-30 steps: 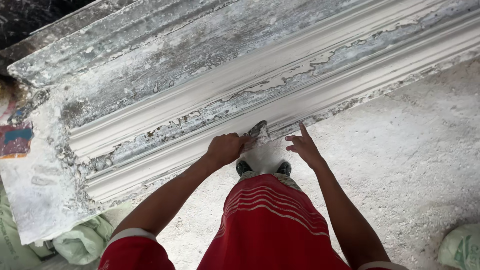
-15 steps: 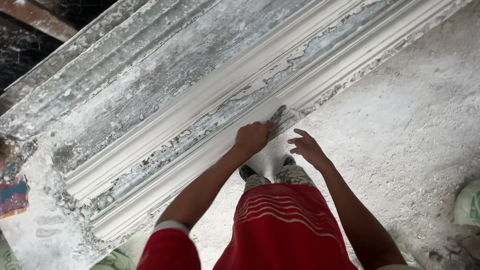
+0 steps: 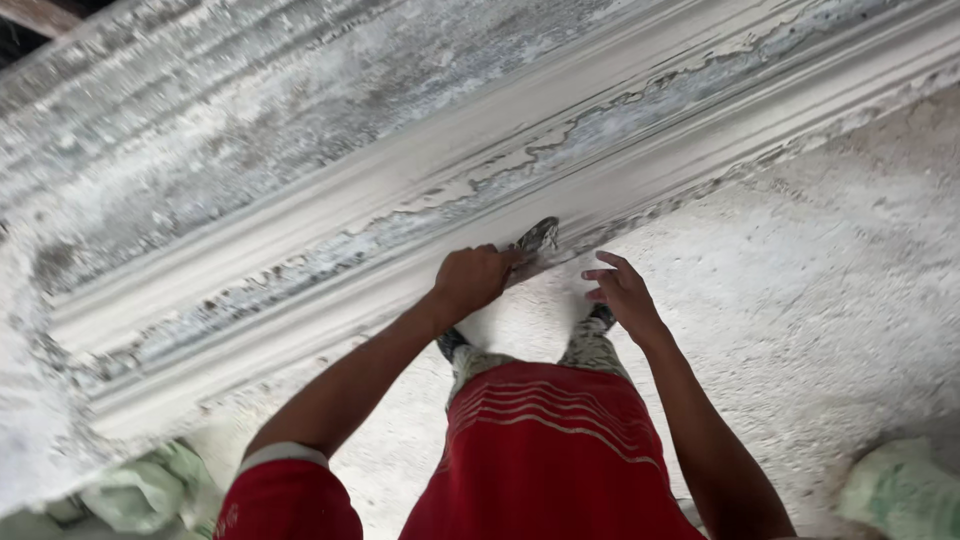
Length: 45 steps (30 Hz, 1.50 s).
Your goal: The person uses a small scraping tool to remove excess dried plaster from the grooves and edges of decorative plaster cornice moldings laid on a work surface. They work along the lengths of several moldings, brushing off debris and repositioning the pieces as they clean each profile.
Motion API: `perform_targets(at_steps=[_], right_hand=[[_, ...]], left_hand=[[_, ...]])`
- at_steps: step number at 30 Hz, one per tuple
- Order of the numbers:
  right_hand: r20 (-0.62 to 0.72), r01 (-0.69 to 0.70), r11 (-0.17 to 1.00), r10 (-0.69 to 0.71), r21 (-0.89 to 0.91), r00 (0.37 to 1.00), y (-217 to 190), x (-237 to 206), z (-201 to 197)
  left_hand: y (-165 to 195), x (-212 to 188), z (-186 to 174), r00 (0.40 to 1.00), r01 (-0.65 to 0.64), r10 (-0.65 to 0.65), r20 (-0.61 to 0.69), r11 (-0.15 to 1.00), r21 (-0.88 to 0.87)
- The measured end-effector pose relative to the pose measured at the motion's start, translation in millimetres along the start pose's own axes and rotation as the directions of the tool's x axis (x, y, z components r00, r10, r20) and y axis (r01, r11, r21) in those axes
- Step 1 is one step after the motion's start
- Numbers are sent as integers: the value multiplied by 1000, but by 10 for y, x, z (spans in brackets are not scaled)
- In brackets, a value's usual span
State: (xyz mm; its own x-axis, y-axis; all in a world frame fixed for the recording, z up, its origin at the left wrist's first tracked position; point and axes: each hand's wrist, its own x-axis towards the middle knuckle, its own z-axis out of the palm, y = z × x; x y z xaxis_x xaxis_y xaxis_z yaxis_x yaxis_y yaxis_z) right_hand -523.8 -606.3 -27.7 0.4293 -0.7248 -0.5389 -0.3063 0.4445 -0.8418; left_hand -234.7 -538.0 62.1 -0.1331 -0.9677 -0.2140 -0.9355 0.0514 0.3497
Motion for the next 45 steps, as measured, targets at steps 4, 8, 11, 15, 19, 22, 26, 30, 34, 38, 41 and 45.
perform_targets(at_steps=[4,8,11,15,19,22,26,30,34,38,41,45], right_hand=[[95,31,1000,-31,1,995,-103,250,-817],[88,-19,996,27,-86,996,-240,396,-1474],[96,-1,994,12,-112,995,-336,494,-1749],[71,2,997,4,-82,997,-368,584,-1792],[90,5,1000,-3,-26,996,-313,583,-1598],[93,-20,998,25,-51,995,-303,545,-1479],[72,-21,997,27,-79,997,-326,455,-1434],[29,-32,999,33,-26,999,-334,371,-1430],[-11,-39,999,39,16,999,-304,315,-1393],[-61,-15,999,17,48,998,-248,272,-1374],[-83,3,997,3,77,997,-176,187,-1430],[-133,-8,991,26,131,991,-53,29,-1560]], left_hand=[[316,429,49,997,39,-44,60,996,79],[380,447,30,992,86,-93,89,993,77],[336,273,-32,982,131,-140,127,988,79],[315,210,-47,997,75,-76,11,992,99],[435,514,104,993,98,-100,67,995,34],[506,656,174,999,47,-46,-25,998,39],[496,591,88,999,39,-41,20,997,70],[597,705,26,988,88,-94,120,995,53],[903,1158,145,996,45,-46,70,999,15],[1024,1333,154,998,-33,30,-52,998,-61],[920,1191,42,999,-22,23,33,999,-46],[854,1067,-62,999,-23,24,34,999,-25]])
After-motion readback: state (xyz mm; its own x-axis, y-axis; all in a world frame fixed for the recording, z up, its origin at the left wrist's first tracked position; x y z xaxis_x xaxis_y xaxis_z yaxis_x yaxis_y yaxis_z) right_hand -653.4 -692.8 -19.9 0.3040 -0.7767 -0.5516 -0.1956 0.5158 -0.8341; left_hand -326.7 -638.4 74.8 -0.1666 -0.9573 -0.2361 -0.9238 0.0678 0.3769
